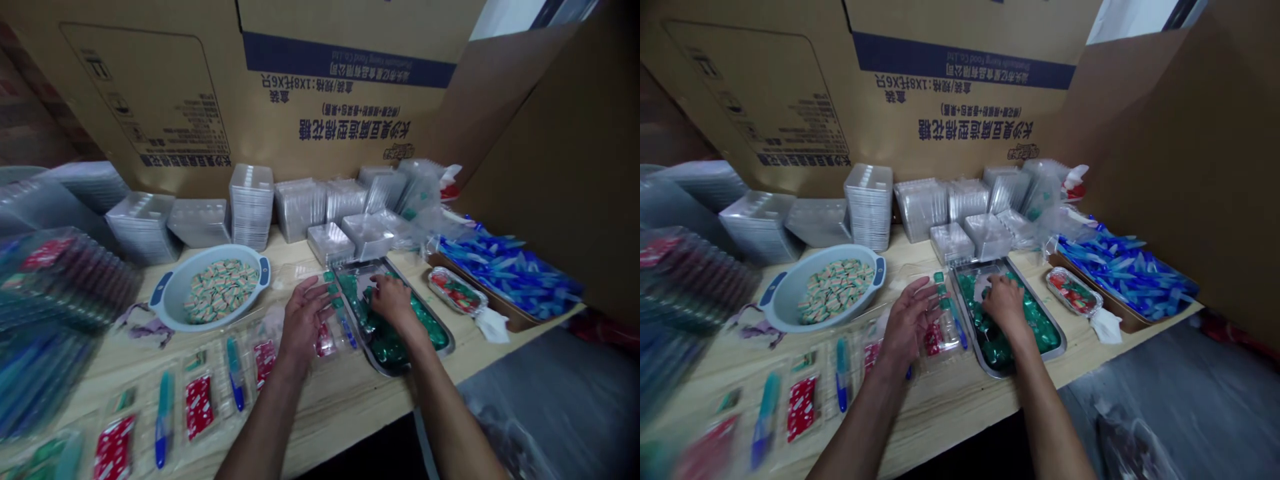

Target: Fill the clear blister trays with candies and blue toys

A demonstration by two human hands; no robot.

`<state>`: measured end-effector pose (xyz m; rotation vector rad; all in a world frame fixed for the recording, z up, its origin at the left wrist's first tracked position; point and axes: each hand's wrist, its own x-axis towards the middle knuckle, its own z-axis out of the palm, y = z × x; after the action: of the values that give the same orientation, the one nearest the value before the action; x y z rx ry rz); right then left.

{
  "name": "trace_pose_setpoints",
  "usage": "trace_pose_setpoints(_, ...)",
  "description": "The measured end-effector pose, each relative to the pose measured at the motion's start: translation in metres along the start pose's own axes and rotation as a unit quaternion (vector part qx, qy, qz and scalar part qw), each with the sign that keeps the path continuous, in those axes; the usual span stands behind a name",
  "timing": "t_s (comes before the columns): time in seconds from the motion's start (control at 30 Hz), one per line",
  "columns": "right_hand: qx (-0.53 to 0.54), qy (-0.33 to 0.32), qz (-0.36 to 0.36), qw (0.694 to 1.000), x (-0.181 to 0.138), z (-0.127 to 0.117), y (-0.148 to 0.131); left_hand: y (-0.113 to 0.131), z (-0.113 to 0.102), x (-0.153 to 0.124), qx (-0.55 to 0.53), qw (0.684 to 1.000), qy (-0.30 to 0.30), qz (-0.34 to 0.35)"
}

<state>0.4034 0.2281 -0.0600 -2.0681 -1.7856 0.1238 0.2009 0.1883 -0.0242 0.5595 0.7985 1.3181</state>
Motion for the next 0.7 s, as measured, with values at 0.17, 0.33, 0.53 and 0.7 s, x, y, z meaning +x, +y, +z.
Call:
trace_pose_setpoints(0.17,-0.089,-0.076,-0.025,0.993,0.007,0.012,0.001,0.002,0.004,-0.003,0.032,0.999,-0.007,0.002)
trace_pose_setpoints(0.33,0.077,-0.002,0.006,0.997,0.005,0.004,0.004,-0.001,0.002,-0.001,0.044,0.999,-0.005,0.002)
trace_pose_setpoints(0.53,0.470,-0.023,-0.070,0.879,-0.031,-0.036,-0.012,-0.008,0.002,-0.002,0.058,0.998,-0.018,0.004)
trace_pose_setpoints(0.7,0.352,-0.024,-0.173,0.920,-0.063,-0.057,-0.035,-0.006,0.005,-0.007,0.044,0.999,-0.026,0.016)
